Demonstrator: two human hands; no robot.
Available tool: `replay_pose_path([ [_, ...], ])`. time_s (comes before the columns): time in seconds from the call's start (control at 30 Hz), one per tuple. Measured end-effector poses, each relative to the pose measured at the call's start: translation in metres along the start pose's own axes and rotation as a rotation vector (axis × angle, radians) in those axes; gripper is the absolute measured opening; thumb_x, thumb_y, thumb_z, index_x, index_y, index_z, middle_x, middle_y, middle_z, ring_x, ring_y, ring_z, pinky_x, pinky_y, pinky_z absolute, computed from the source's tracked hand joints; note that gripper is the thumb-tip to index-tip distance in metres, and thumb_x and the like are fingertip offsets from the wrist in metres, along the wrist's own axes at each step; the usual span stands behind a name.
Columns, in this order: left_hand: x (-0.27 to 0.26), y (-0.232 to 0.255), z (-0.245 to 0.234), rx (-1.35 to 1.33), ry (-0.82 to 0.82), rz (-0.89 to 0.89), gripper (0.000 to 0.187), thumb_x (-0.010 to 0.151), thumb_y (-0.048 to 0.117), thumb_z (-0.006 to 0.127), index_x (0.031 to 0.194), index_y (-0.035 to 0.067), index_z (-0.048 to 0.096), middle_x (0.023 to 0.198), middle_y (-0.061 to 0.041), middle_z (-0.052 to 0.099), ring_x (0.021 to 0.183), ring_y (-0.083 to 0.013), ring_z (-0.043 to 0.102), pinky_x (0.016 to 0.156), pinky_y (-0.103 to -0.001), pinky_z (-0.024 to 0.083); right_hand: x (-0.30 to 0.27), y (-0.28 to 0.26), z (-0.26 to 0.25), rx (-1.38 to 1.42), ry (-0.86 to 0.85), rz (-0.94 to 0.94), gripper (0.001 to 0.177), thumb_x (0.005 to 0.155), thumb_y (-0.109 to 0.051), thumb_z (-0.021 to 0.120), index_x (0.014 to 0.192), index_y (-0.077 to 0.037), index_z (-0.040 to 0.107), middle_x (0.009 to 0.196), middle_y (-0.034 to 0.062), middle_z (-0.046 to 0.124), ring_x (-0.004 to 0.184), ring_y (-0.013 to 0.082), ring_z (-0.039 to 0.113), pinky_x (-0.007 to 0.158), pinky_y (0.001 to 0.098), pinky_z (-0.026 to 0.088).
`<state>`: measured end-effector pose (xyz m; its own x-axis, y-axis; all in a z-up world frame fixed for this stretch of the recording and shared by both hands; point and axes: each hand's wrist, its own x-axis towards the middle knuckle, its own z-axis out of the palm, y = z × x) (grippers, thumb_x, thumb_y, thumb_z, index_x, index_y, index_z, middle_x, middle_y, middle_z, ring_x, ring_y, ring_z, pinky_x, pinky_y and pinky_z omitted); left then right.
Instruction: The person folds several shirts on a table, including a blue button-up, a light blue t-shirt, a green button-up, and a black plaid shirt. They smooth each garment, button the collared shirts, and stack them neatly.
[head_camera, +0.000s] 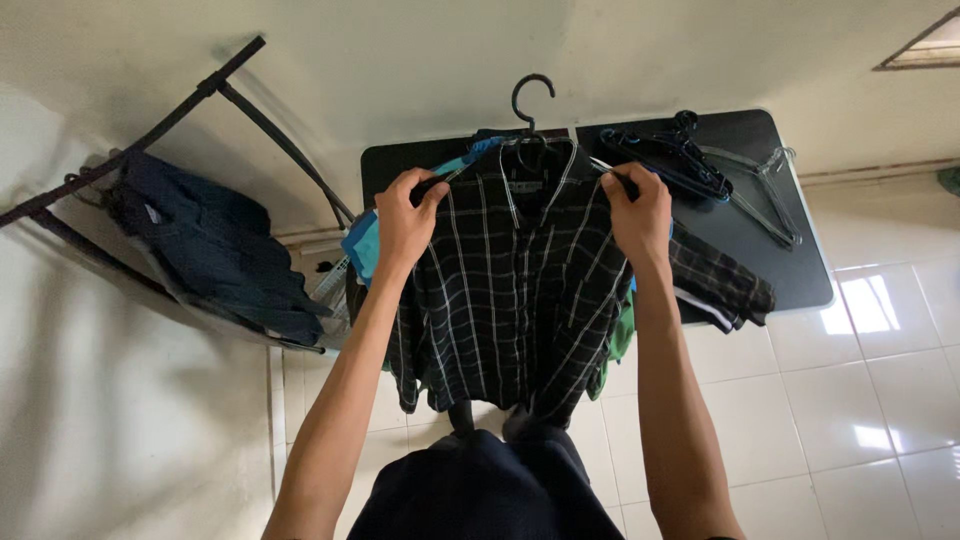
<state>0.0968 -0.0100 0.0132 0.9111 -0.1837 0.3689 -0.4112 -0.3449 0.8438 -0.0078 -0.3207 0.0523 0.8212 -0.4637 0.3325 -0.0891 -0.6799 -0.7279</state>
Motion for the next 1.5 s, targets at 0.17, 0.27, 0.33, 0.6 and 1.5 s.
replay_pose_path([
  [0.17,0.023,0.004,0.006,0.042,0.039,-0.008,0.028,0.096,0.026,0.079,0.102,0.000,0.072,0.088,-0.014,0.072,0.069,-0.0275,0.066,0.062,-0.040,0.049,0.029,0.011,0.013,0.030,-0.002,0.008,0.021,0.095,-0.021,0.076,0.107,-0.004,0.074,0.091,0.0157,0.067,0.085,0.0292,0.064,0.078,0.0394,0.050],
  [0.27,0.029,-0.005,0.017,0.059,0.103,0.103,0.024,0.097,0.023,0.079,0.102,0.001,0.071,0.092,-0.013,0.071,0.078,-0.0282,0.069,0.068,-0.039,0.052,0.040,0.026,0.021,0.056,-0.033,-0.031,0.020,0.095,-0.020,0.076,0.107,-0.003,0.074,0.093,0.0158,0.070,0.087,0.0282,0.066,0.080,0.0386,0.051],
  [0.33,0.030,-0.013,0.028,0.113,0.138,0.118,0.022,0.096,0.020,0.080,0.102,0.001,0.071,0.092,-0.013,0.070,0.081,-0.0307,0.068,0.072,-0.040,0.052,0.047,0.039,0.030,0.082,-0.061,-0.043,0.021,0.095,-0.020,0.076,0.106,-0.002,0.073,0.093,0.0164,0.071,0.087,0.0284,0.066,0.080,0.0383,0.051],
  [0.6,0.013,-0.059,0.063,0.283,0.148,0.042,0.024,0.090,0.024,0.084,0.100,0.006,0.073,0.099,-0.011,0.071,0.088,-0.0308,0.070,0.074,-0.043,0.052,0.053,0.104,0.065,0.120,-0.286,0.104,0.021,0.096,-0.020,0.072,0.106,-0.002,0.074,0.090,0.0148,0.073,0.080,0.0257,0.069,0.075,0.0362,0.052],
  [1.5,-0.048,-0.072,0.136,0.480,-0.455,-0.069,0.058,0.099,0.006,0.065,0.153,0.025,0.056,0.114,-0.013,0.054,0.107,-0.0301,0.050,0.095,-0.051,0.039,0.024,0.171,0.148,0.104,-0.266,0.228,0.024,0.101,-0.024,0.065,0.109,-0.003,0.070,0.089,0.0146,0.071,0.080,0.0296,0.067,0.076,0.0389,0.051],
])
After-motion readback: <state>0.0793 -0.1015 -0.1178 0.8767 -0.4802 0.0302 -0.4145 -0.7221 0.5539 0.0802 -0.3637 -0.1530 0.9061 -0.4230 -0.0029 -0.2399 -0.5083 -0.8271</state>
